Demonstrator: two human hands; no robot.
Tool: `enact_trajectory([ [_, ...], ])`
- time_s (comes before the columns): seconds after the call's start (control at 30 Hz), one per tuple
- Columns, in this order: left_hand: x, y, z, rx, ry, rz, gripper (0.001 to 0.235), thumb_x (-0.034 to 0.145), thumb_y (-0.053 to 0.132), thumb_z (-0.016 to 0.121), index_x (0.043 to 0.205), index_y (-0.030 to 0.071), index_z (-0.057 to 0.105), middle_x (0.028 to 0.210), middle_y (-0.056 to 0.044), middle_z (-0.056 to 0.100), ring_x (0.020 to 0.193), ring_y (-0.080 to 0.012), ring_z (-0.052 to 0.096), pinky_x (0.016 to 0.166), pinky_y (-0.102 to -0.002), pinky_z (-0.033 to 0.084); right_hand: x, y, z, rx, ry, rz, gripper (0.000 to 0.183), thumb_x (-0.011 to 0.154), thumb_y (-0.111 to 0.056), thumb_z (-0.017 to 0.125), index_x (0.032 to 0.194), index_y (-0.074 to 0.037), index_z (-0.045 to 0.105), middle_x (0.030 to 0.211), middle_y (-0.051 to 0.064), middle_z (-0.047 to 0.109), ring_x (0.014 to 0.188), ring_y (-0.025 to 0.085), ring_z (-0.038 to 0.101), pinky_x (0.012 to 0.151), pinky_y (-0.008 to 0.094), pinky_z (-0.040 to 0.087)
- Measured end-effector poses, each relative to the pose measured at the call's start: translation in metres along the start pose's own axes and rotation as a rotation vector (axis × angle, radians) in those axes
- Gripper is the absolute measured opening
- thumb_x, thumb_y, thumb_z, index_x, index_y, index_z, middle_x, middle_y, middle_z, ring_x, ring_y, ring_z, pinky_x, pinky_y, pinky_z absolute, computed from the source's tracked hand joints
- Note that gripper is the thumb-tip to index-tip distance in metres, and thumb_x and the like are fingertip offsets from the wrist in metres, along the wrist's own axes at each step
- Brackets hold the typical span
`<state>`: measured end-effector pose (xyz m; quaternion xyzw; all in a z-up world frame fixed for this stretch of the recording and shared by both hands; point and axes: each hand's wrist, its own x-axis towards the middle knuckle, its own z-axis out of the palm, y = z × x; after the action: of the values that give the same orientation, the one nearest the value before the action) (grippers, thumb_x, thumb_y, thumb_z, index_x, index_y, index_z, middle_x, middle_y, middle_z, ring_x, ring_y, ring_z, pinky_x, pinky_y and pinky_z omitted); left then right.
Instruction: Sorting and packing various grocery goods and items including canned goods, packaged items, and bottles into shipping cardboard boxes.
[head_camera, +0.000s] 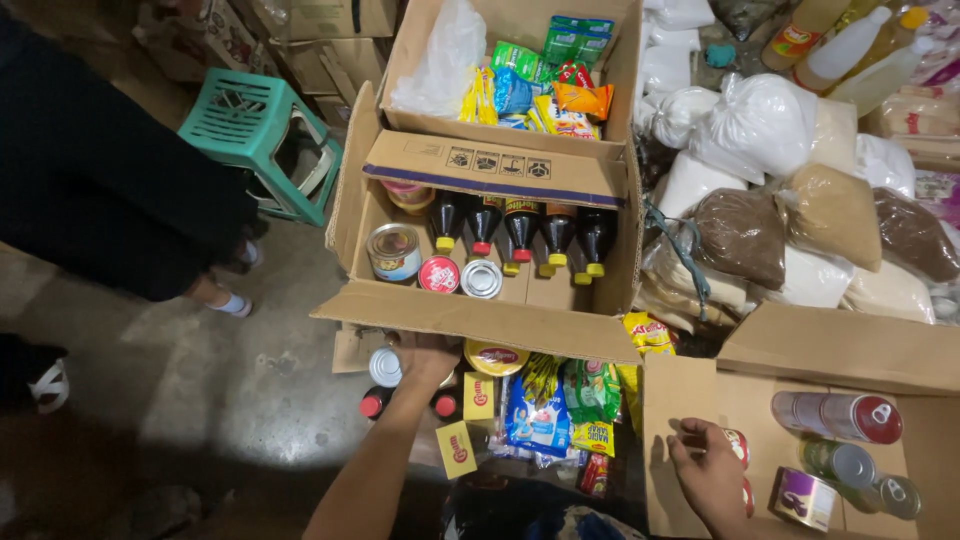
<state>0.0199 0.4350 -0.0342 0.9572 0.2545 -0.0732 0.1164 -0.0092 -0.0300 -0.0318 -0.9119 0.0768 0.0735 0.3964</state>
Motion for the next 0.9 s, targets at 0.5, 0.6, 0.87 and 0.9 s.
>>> enact_trajectory([
  [0.5, -0.062, -0.064, -0.070, -1.012, 0.043, -0.009, 0.073, 0.064, 0.025, 0.090, 0.126, 0.005, 0.056, 0.108, -0.009, 0.072, 0.097, -0.0321, 0.072, 0.084, -0.039, 0.058, 0.011, -0.074, 0.016, -0.024, -0.163, -0.057, 0.028, 0.087, -0.016, 0.072, 0.112, -0.004, 0.068, 0.090, 0.012, 0.080, 0.077, 0.021, 0.079, 0.073, 0.033, 0.062],
  [0.6, -0.082, -0.082, -0.068, -1.561, -0.309, -0.197, 0.061, 0.078, 0.021, 0.080, 0.131, 0.003, 0.057, 0.115, -0.012, 0.072, 0.105, -0.0296, 0.069, 0.086, -0.045, 0.054, 0.013, -0.085, 0.023, 0.031, -0.204, -0.072, 0.028, 0.087, -0.014, 0.074, 0.112, -0.004, 0.068, 0.088, 0.010, 0.079, 0.077, 0.019, 0.077, 0.071, 0.032, 0.061],
  [0.87, -0.135, -0.002, -0.063, -2.013, -0.776, -0.691, 0.062, 0.081, 0.047, 0.063, 0.133, 0.014, 0.056, 0.120, -0.012, 0.072, 0.099, -0.0302, 0.074, 0.078, -0.051, 0.062, -0.027, -0.189, 0.007, 0.240, -0.559, -0.252, 0.067, 0.075, -0.004, 0.081, 0.136, -0.010, 0.055, 0.114, 0.011, 0.071, 0.113, 0.022, 0.068, 0.100, 0.034, 0.053],
  [0.9, -0.137, 0.006, -0.043, -2.004, -0.793, -0.690, 0.062, 0.081, 0.047, 0.063, 0.133, 0.014, 0.056, 0.120, -0.012, 0.072, 0.099, -0.0302, 0.074, 0.078, -0.051, 0.062, -0.033, -0.199, -0.004, 0.240, -0.548, -0.242, 0.067, 0.075, -0.004, 0.081, 0.136, -0.010, 0.055, 0.114, 0.011, 0.071, 0.113, 0.022, 0.068, 0.100, 0.034, 0.053],
])
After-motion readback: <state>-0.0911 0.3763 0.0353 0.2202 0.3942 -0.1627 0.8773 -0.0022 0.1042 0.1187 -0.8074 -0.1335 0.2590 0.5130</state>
